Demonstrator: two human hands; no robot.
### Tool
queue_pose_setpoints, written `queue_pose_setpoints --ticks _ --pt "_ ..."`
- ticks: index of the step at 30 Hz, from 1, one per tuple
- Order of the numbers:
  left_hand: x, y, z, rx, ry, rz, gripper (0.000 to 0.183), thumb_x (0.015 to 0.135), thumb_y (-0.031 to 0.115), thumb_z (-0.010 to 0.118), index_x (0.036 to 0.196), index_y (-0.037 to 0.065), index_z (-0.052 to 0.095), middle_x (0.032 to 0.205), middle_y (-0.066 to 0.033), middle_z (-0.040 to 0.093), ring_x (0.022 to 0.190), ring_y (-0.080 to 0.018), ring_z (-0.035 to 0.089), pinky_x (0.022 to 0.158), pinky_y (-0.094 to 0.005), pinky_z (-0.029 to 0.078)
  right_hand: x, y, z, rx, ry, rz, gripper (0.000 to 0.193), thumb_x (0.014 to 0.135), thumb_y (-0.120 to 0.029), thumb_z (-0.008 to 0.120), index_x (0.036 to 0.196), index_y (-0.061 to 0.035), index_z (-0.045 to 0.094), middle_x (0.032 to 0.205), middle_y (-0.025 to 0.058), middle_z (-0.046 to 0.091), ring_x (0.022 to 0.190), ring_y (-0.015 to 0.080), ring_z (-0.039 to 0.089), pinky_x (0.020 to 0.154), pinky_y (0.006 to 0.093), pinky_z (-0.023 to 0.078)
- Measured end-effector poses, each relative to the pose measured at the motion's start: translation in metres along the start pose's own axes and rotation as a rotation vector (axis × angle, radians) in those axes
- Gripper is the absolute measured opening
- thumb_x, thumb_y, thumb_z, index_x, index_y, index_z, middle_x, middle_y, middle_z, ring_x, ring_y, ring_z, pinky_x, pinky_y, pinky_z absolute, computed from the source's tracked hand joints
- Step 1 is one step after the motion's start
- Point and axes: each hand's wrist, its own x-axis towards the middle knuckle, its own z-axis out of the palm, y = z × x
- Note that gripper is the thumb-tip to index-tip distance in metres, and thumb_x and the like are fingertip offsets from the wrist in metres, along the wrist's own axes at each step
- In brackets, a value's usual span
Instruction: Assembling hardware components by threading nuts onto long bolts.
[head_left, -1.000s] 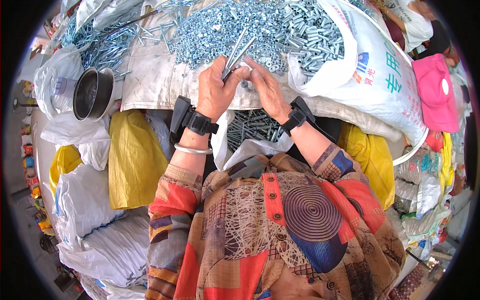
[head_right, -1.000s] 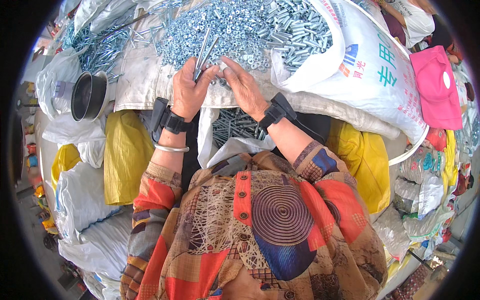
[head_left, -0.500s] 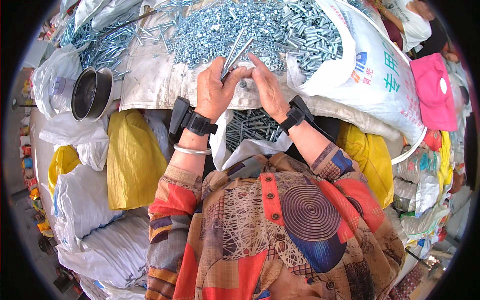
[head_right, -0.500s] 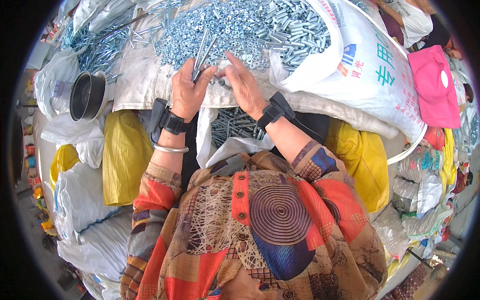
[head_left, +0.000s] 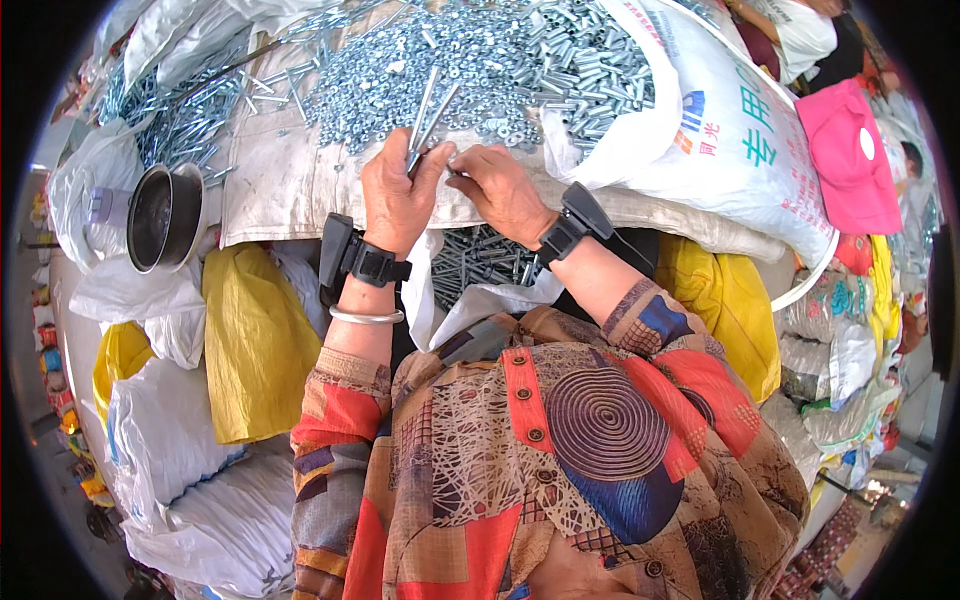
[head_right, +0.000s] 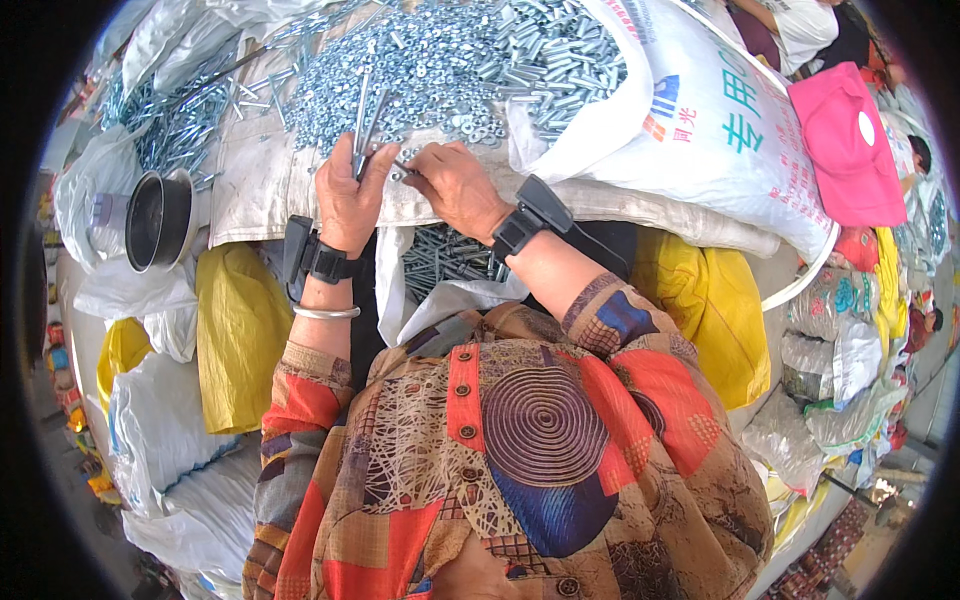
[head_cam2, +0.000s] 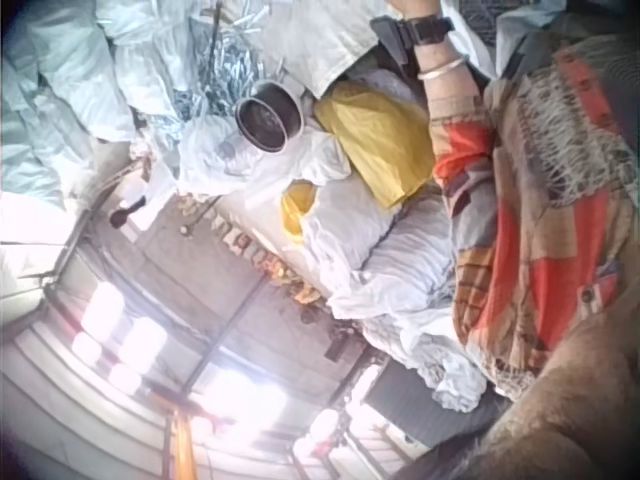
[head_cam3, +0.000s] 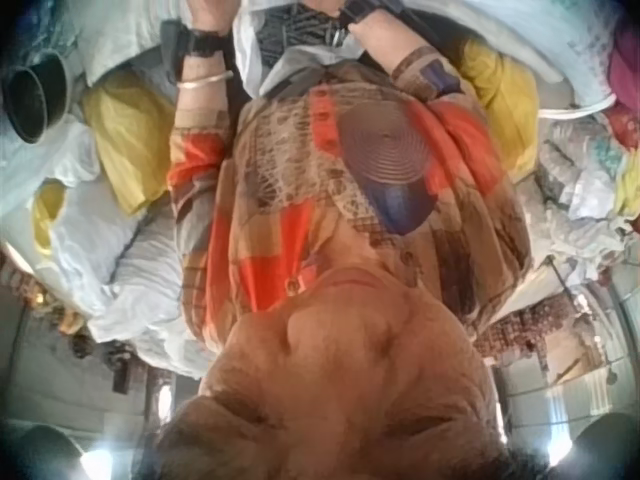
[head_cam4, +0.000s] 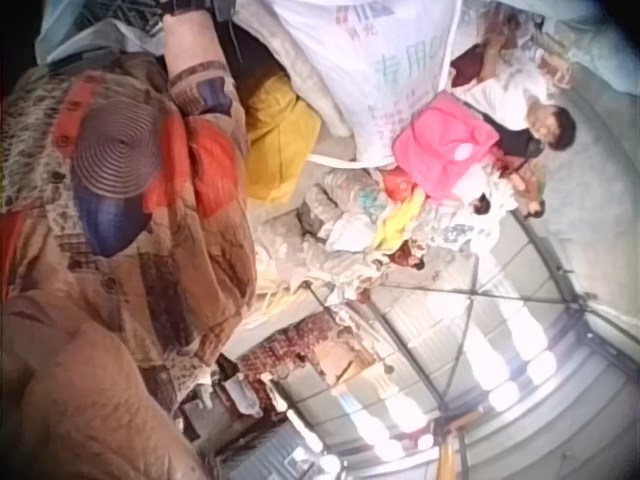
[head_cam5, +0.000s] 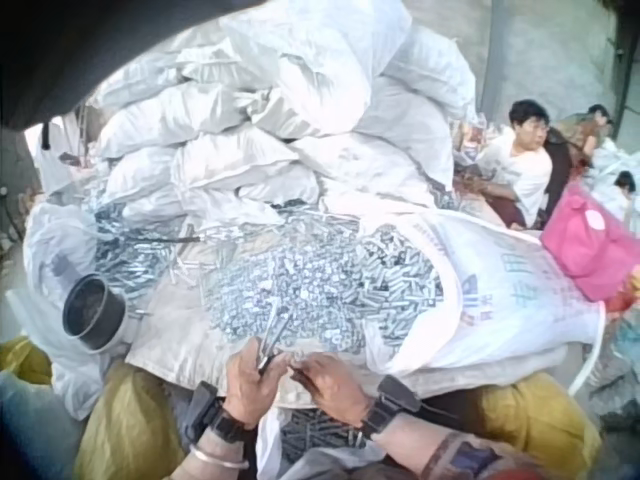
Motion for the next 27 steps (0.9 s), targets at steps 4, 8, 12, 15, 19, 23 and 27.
queue_pose_setpoints --ticks 4,8,12,15,19,23,27 --pt "-0.003 0.003 0.004 0.015 0.043 -0.020 0.029 0.087 0.015 0.075 0.081 0.002 0.049 0.062 -0.0122 0.058 0.050 -0.0237 0.054 0.049 -0.0336 0.043 0.002 -0.008 -0.006 -0.087 -0.033 0.041 0.017 0.082 -0.013 0.071 0.084 -0.0042 0.057 0.080 0.0129 0.058 0.077 0.0339 0.058 0.074 0.0422 0.042" --pt "-0.009 0.018 0.005 0.025 0.031 -0.030 0.029 0.086 0.015 0.074 0.079 0.002 0.049 0.062 -0.0119 0.059 0.050 -0.0244 0.056 0.048 -0.0338 0.043 -0.006 -0.018 -0.014 -0.123 -0.074 0.062 0.019 0.081 -0.014 0.072 0.081 -0.0044 0.056 0.079 0.0134 0.059 0.076 0.0340 0.058 0.073 0.0418 0.042" --pt "-0.026 0.032 0.002 0.002 0.002 -0.105 0.028 0.087 0.015 0.075 0.079 0.002 0.052 0.060 -0.0107 0.058 0.048 -0.0199 0.053 0.048 -0.0326 0.042 -0.023 -0.028 -0.021 -0.138 -0.121 0.074 0.018 0.082 -0.015 0.071 0.083 -0.0039 0.057 0.080 0.0128 0.058 0.077 0.0337 0.058 0.074 0.0422 0.042" --pt "-0.046 0.029 0.001 -0.103 -0.027 -0.274 0.027 0.089 0.021 0.074 0.085 0.001 0.056 0.059 -0.0031 0.050 0.054 -0.0082 0.041 0.049 -0.0273 0.038 -0.025 -0.032 -0.039 -0.088 -0.262 -0.003 0.013 0.084 -0.015 0.066 0.088 -0.0033 0.062 0.084 0.0107 0.058 0.081 0.0322 0.057 0.077 0.0426 0.042" --pt "-0.068 0.008 0.003 -0.265 -0.014 -0.340 0.026 0.100 0.028 0.059 0.090 0.004 0.059 0.066 0.0043 0.048 0.057 -0.0040 0.036 0.049 -0.0225 0.031 -0.004 0.007 -0.099 -0.473 -0.155 -0.077 0.008 0.085 -0.010 0.058 0.086 -0.0052 0.064 0.089 0.0100 0.059 0.087 0.0307 0.058 0.079 0.0423 0.043" --pt "-0.085 0.003 0.006 -0.479 -0.076 -0.539 0.023 0.101 0.027 0.059 0.088 0.008 0.054 0.066 0.0037 0.051 0.053 -0.0014 0.038 0.046 -0.0185 0.031 0.003 0.047 -0.135 -0.915 -0.315 0.037 0.009 0.082 -0.006 0.056 0.086 -0.0061 0.065 0.091 0.0106 0.060 0.089 0.0299 0.059 0.079 0.0432 0.044" --pt "-0.087 0.009 0.007 -0.553 -0.088 -0.621 0.029 0.097 0.022 0.065 0.078 0.008 0.049 0.063 0.0033 0.055 0.058 -0.0022 0.045 0.053 -0.0197 0.036 -0.002 0.068 -0.143 -0.899 -0.406 0.091 0.012 0.081 -0.004 0.054 0.088 -0.0045 0.064 0.090 0.0127 0.060 0.087 0.0314 0.060 0.080 0.0440 0.045"
